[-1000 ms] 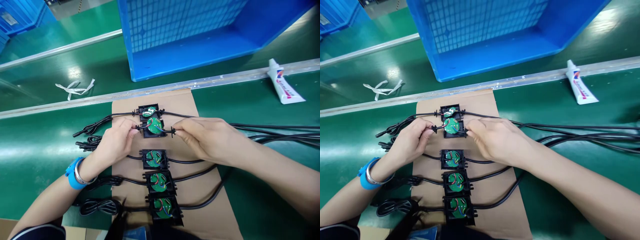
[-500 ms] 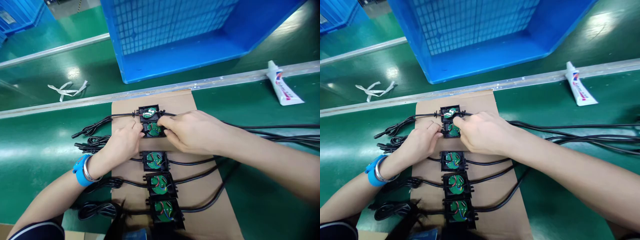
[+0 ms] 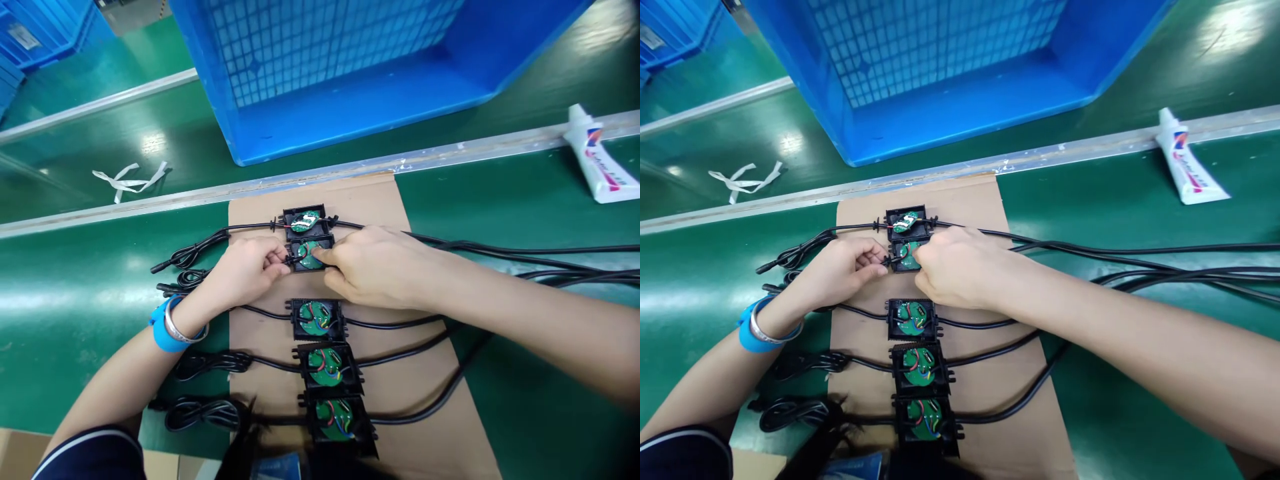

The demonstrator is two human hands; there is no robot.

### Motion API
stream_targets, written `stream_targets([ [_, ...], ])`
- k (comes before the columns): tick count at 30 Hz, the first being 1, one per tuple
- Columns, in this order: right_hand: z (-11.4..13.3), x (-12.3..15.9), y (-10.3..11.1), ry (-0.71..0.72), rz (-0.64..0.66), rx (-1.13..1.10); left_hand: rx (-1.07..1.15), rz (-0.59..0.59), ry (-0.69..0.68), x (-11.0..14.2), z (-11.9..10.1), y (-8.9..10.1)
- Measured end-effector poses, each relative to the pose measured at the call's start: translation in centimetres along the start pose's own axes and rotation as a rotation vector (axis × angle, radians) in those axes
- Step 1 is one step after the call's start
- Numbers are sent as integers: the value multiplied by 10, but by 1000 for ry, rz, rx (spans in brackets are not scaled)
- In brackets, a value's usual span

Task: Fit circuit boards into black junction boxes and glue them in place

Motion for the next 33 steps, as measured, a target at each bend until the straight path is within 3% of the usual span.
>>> stream_targets([
  [3, 3, 7, -4, 23, -63, -57, -121, 1, 4, 1, -1, 2],
  [8, 9, 17, -13, 39, -103, -121, -247, -263, -170, 15, -10, 0],
  [11, 10, 18, -13, 30, -93, -128, -435, -344, -240, 24, -16, -8],
  [17, 11, 18, -10, 19, -37, -136, -851, -373, -260, 28, -38, -22],
  [21, 11, 16, -10, 26, -58, -143, -997, -279, -333, 25, -48, -32],
  [24, 13, 15, -11, 29, -63, -123, -978, -247, -345, 27, -47, -30],
  [28, 11, 16, -9, 43, -82, -116, -788, -343, -270, 30, -43, -16],
  [30, 7, 20, -7, 81, -99, -153, -693, -345, -335, 29, -45, -17],
  [33, -3, 29, -2, 109, -137, -273, -605, -245, -500, 24, -47, -27],
])
Point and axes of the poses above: each hand's wrist, its own x-axis away from the middle knuckle, its own y-axis out of the back of the hand, z = x × y, the point moved 6 cm from there along -x, towards the middle knuckle, and after that the axes turned 8 degrees about -x, right-handed, at the moved point
